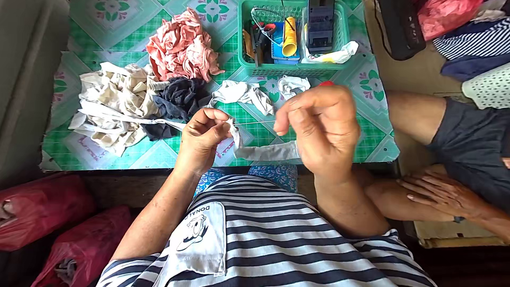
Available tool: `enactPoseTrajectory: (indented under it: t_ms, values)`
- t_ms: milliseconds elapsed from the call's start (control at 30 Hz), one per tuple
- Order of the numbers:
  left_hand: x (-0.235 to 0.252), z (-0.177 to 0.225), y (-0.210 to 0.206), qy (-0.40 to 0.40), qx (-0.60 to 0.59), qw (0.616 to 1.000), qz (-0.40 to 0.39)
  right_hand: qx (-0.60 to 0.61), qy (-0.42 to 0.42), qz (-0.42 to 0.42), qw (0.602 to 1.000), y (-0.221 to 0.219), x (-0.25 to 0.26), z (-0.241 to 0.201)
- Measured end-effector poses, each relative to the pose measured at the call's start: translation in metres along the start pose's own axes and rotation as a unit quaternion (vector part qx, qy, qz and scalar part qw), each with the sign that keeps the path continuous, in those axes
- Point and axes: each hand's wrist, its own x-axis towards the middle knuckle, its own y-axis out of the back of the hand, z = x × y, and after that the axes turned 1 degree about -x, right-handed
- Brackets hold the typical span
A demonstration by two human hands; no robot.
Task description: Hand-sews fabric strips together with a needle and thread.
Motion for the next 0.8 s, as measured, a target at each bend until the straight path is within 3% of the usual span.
enactPoseTrajectory:
  t_ms: [333, 533, 633, 800]
  values:
    - [0.001, -0.001, 0.009, 0.008, -0.012, 1.000, -0.003, -0.074, 0.045, 0.100, 0.991, 0.056, 0.018, -0.001]
    - [0.000, 0.001, 0.007, 0.024, -0.074, 0.993, -0.089, -0.136, 0.036, 0.140, 0.980, 0.067, 0.019, 0.017]
    - [0.000, 0.003, 0.005, 0.039, -0.102, 0.988, -0.110, -0.169, -0.004, 0.105, 0.980, 0.059, 0.014, 0.017]
    - [-0.001, 0.004, 0.002, 0.067, -0.135, 0.981, -0.120, -0.201, -0.010, -0.035, 0.979, 0.017, -0.001, 0.010]
